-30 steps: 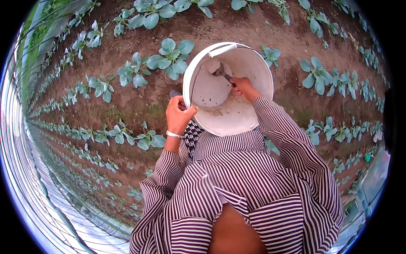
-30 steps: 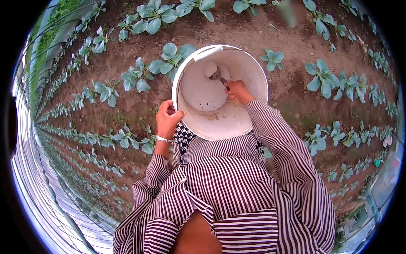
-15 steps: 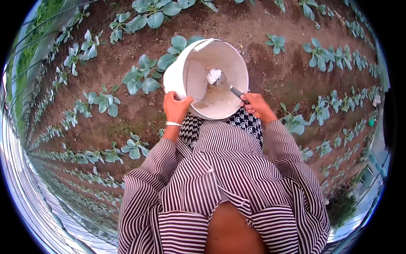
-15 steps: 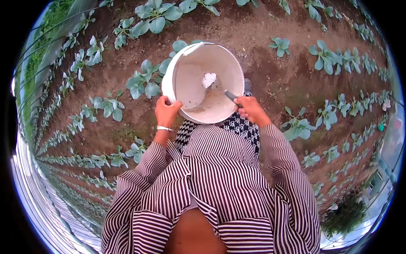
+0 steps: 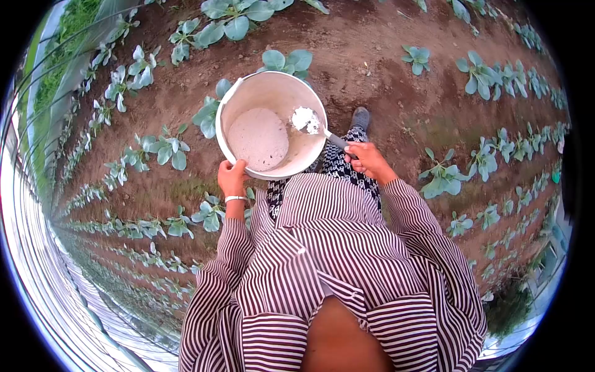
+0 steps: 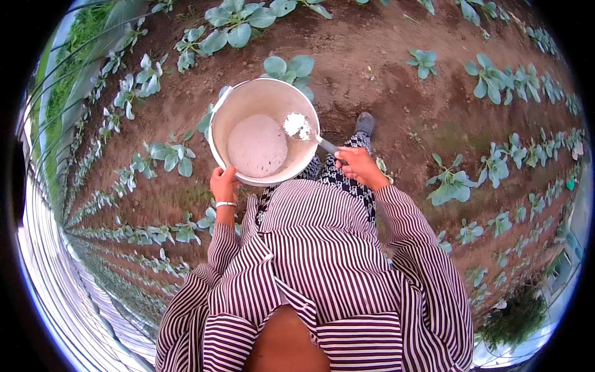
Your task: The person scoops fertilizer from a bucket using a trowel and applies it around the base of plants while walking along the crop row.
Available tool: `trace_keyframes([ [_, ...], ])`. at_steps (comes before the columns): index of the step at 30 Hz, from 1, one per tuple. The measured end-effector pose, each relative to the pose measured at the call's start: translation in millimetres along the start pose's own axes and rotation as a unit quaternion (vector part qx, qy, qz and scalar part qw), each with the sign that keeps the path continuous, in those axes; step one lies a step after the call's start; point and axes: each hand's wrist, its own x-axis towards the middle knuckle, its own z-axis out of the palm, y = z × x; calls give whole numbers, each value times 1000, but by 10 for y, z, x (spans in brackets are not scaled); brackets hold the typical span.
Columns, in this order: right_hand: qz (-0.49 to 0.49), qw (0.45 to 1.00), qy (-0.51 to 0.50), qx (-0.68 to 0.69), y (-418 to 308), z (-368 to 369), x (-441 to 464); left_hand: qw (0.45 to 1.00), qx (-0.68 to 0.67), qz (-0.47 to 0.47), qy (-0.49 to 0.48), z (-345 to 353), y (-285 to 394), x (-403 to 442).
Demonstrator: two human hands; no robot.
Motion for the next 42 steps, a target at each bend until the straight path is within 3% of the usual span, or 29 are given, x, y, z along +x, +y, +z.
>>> trace_keyframes([
  [5, -3, 992, -11, 123, 78, -209, -97, 999, -37, -37, 7, -108, -325, 81],
  [10, -47, 990, 82, 109, -155, -303, -73, 995, -73, -63, 7, -224, -516, 110],
  [13, -50, 982, 125, 130, -193, -530, 536, 993, -93, -73, 16, -285, -449, 36],
  [16, -45, 960, 271, 44, -26, -828, 1066, 991, -106, -75, 16, -462, -525, 34],
  [22, -142, 927, 284, 199, -21, -1086, 608, 982, -163, -92, 28, -820, -578, 34],
  [27, -149, 916, 310, 208, -78, -979, 318, 984, -148, -96, 26, -1010, -946, 245],
  [42, -181, 926, 231, 239, -91, -756, 183, 981, -143, -107, 76, -1213, -704, 329],
])
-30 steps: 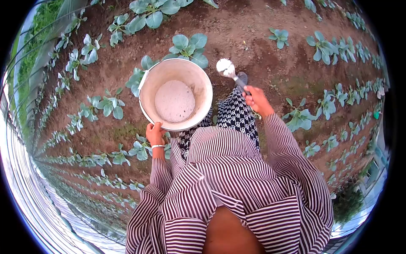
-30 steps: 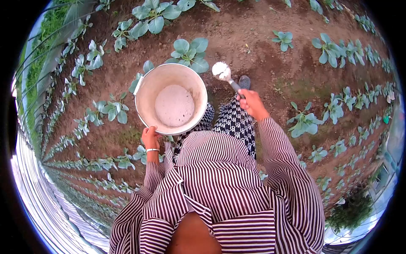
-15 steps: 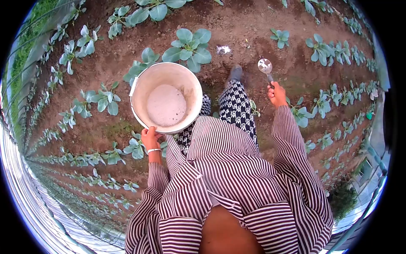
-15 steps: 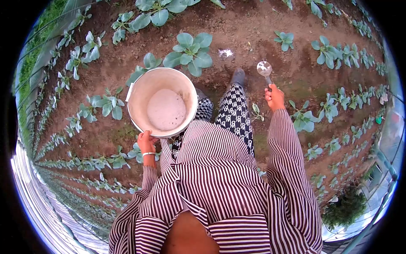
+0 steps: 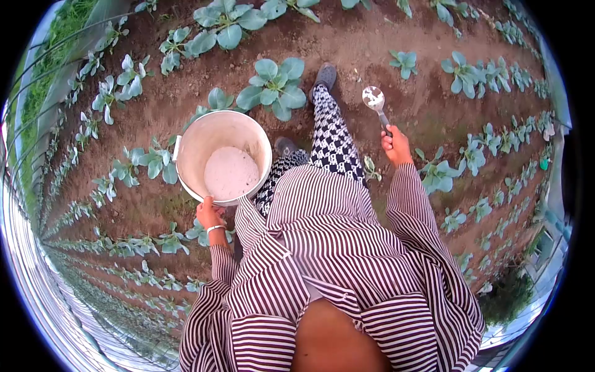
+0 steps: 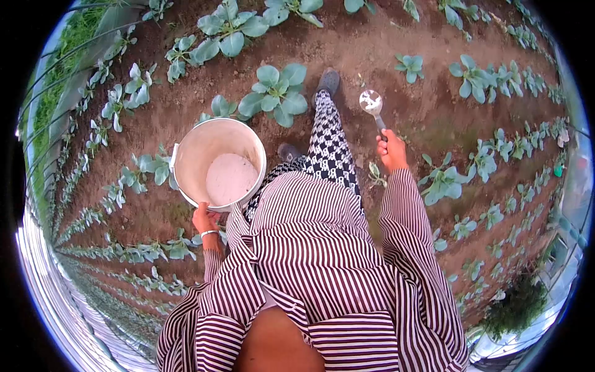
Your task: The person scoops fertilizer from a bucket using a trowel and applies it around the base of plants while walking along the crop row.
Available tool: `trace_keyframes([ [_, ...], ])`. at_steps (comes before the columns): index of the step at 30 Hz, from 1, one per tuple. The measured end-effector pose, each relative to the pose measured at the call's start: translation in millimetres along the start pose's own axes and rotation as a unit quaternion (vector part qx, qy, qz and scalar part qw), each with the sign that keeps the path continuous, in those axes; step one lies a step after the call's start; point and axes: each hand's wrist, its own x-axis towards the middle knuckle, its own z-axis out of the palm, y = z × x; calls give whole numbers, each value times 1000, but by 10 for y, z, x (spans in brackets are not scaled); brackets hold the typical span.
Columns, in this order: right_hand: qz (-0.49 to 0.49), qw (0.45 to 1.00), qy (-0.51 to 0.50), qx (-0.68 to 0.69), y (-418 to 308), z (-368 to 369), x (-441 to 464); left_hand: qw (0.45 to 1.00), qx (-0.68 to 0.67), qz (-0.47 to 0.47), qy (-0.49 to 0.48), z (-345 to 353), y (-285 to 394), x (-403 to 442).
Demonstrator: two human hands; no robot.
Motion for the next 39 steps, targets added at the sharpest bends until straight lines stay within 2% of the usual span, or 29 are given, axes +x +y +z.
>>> trace_keyframes([
  [3, -2, 999, 16, -46, -257, 138, -99, 999, -35, 9, 2, 147, 57, -16],
  [5, -17, 995, -36, -96, -374, 219, -193, 1000, -12, 13, -11, 118, 78, 60],
  [8, -26, 975, -141, -168, -553, 734, -723, 997, -41, 32, -51, 177, 25, 102],
  [11, 27, 925, -292, -241, -331, 1160, -905, 994, -19, 73, -75, 356, 60, 21],
  [13, 32, 881, -305, -359, -40, 1504, -1026, 993, 0, 82, -89, 506, 170, -89],
  [15, 76, 857, -328, -391, 432, 1740, -904, 989, 35, 99, -101, 621, 312, -223],
  [17, 82, 837, -285, -461, 767, 2007, -901, 987, 47, 118, -102, 759, 413, -388],
  [20, 137, 880, -209, -404, 1317, 2113, -484, 977, 85, 164, -108, 877, 481, -555],
  [21, 134, 881, -216, -400, 1406, 2100, -378, 975, 115, 155, -112, 886, 540, -637],
  [23, 122, 889, -218, -383, 1517, 2018, -164, 954, 184, 210, -108, 898, 514, -694],
  [24, 106, 882, -191, -417, 1642, 2000, 13, 935, 244, 243, -90, 900, 514, -710],
  [27, 117, 892, -221, -376, 1780, 1907, 374, 923, 233, 283, -114, 976, 624, -897],
  [28, 156, 890, -146, -403, 1604, 2110, 197, 921, 252, 276, -113, 1035, 762, -1066],
  [31, 158, 895, -154, -387, 1480, 2195, 26, 899, 288, 307, -121, 1023, 752, -1153],
  [32, 139, 904, -163, -369, 1461, 2193, -20, 906, 277, 297, -121, 1005, 753, -1132],
  [35, 168, 907, -161, -351, 1564, 2093, 77, 909, 269, 298, -116, 850, 759, -991],
  [39, 165, 912, -214, -308, 1428, 2173, -281, 919, 248, 280, -122, 595, 663, -582],
])
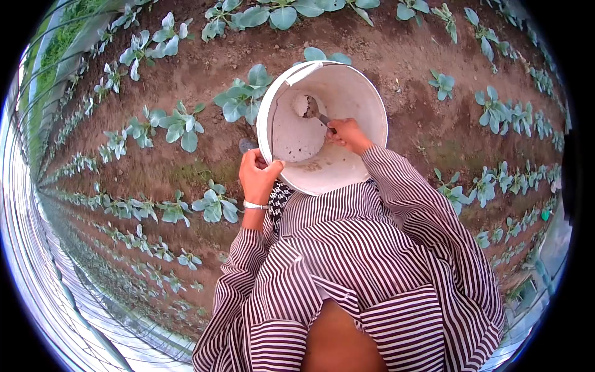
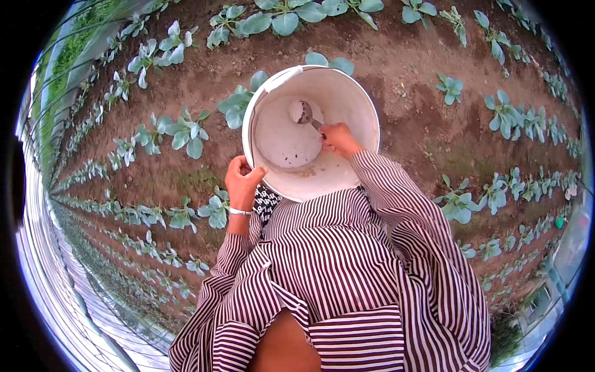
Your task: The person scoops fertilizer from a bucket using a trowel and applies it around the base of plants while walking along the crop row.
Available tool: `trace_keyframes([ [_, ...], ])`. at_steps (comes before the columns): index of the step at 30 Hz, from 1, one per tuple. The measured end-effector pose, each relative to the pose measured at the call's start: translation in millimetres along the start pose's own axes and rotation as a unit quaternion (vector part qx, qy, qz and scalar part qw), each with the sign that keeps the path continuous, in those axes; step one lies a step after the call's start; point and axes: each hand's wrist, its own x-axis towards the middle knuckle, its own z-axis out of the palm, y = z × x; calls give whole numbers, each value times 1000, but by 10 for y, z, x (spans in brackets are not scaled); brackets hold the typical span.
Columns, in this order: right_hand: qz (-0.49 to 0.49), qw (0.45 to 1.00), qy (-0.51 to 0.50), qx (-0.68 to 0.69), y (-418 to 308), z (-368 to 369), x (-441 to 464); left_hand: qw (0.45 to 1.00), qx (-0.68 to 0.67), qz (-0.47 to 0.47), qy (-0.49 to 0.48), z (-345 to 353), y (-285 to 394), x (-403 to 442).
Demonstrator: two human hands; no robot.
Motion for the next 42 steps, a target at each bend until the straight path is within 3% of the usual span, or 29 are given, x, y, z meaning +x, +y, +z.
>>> trace_keyframes([
  [5, 1, 999, -36, -18, -88, 502, -363, 1000, 0, 2, -6, -436, -470, 470],
  [9, -2, 997, -59, 47, 147, 967, -580, 997, 69, 33, -10, -900, -798, 747],
  [14, -3, 982, -104, 160, 729, 1539, -803, 997, 34, -56, -35, -1513, -1440, 1161],
  [17, -18, 966, -104, 235, 1061, 1772, -935, 993, -57, -105, -20, -1875, -1661, 1308],
  [21, -20, 960, -69, 270, 1305, 1787, -986, 989, -68, -127, 14, -2259, -2030, 1335],
  [27, -38, 974, 51, 219, 1459, 1512, -640, 970, -131, -190, 82, -2887, -2382, 1133],
  [34, -30, 976, 141, 166, 1385, 1314, 440, 933, -215, -254, 137, -3166, -2310, 685],
  [37, -37, 957, 257, 131, 1447, 1355, 859, 915, -250, -288, 132, -3370, -2633, 652],
  [40, 7, 946, 321, 53, 1485, 1337, 743, 895, -289, -311, 139, -3460, -2732, 687],
  [42, -32, 940, 313, 130, 1533, 1393, 469, 884, -308, -318, 151, -3524, -2920, 660],
])
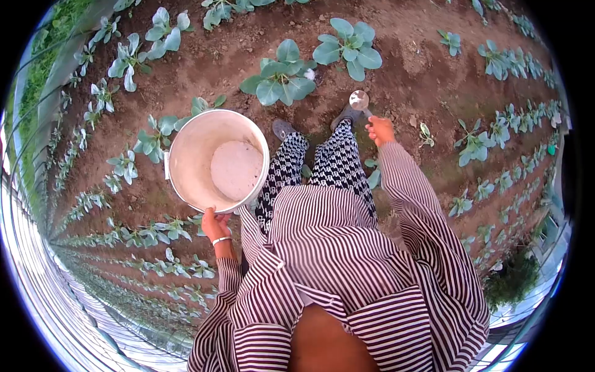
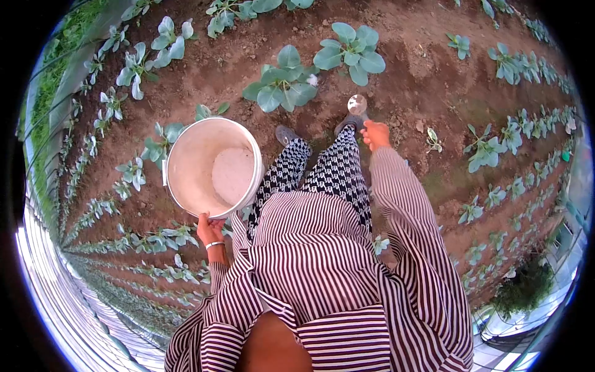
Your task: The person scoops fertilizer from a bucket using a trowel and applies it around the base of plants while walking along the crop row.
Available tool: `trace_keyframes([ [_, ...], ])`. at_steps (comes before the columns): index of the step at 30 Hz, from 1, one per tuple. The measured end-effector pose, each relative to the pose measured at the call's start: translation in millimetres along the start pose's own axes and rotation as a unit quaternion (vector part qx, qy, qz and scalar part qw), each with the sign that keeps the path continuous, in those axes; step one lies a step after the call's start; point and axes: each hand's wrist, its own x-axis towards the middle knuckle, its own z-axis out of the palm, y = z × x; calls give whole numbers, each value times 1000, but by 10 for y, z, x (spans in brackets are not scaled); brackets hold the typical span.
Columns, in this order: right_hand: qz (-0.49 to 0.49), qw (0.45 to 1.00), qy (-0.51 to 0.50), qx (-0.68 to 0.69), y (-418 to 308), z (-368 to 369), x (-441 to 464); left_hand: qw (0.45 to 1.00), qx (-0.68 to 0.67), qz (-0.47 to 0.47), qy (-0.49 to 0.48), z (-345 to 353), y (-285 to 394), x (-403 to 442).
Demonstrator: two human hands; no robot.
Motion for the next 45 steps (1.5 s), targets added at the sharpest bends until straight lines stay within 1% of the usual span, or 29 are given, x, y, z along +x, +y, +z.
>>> trace_keyframes([
  [2, -15, 998, -29, 57, -12, -167, -134, 1000, -6, -5, 2, 5, 10, 77],
  [5, -37, 996, -26, 72, 7, -327, -298, 1000, -20, -18, -4, 21, 10, 265],
  [9, -44, 994, -18, 99, 26, -412, -600, 999, -13, -18, -32, -14, 115, 341],
  [12, -31, 992, -20, 120, 139, -490, -707, 998, 23, 14, -60, -69, 160, 463],
  [13, -19, 991, -10, 135, 207, -534, -689, 997, 21, 11, -73, -56, 178, 479],
  [16, 7, 986, -17, 163, 362, -629, -704, 997, 39, 24, -68, 44, 164, 493],
  [17, 30, 983, -15, 178, 425, -678, -630, 996, 55, 24, -69, 48, 121, 521],
  [21, 67, 974, -3, 215, 565, -792, -504, 993, 70, 64, -66, 101, 37, 482],
  [23, 71, 972, 10, 222, 596, -781, -518, 994, 47, 64, -74, 100, 61, 430],
  [26, 77, 968, -1, 239, 611, -739, -508, 995, 29, 59, -80, 93, 89, 327],
  [28, 79, 966, -18, 243, 569, -693, -493, 994, 17, 54, -92, -13, 18, 363],
  [30, 73, 966, -47, 243, 470, -574, -507, 996, 28, 39, -71, -98, -17, 361],
  [31, 74, 964, -41, 253, 392, -507, -534, 997, 29, 34, -63, -91, -17, 365],
  [34, 15, 966, -65, 251, 172, -353, -599, 998, -29, 6, -56, -145, -56, 362],
  [38, 13, 970, -84, 227, -257, -261, -463, 995, -94, -17, -39, -207, 17, 242],
  [39, 11, 971, -96, 219, -362, -225, -466, 994, -97, -13, -48, -237, 43, 241],
  [42, -13, 970, -86, 225, -558, -113, -571, 996, -83, -13, 1, -270, 60, 320],
  [45, -23, 970, -82, 227, -513, -173, -664, 998, -52, -24, 26, -215, 110, 429],
])
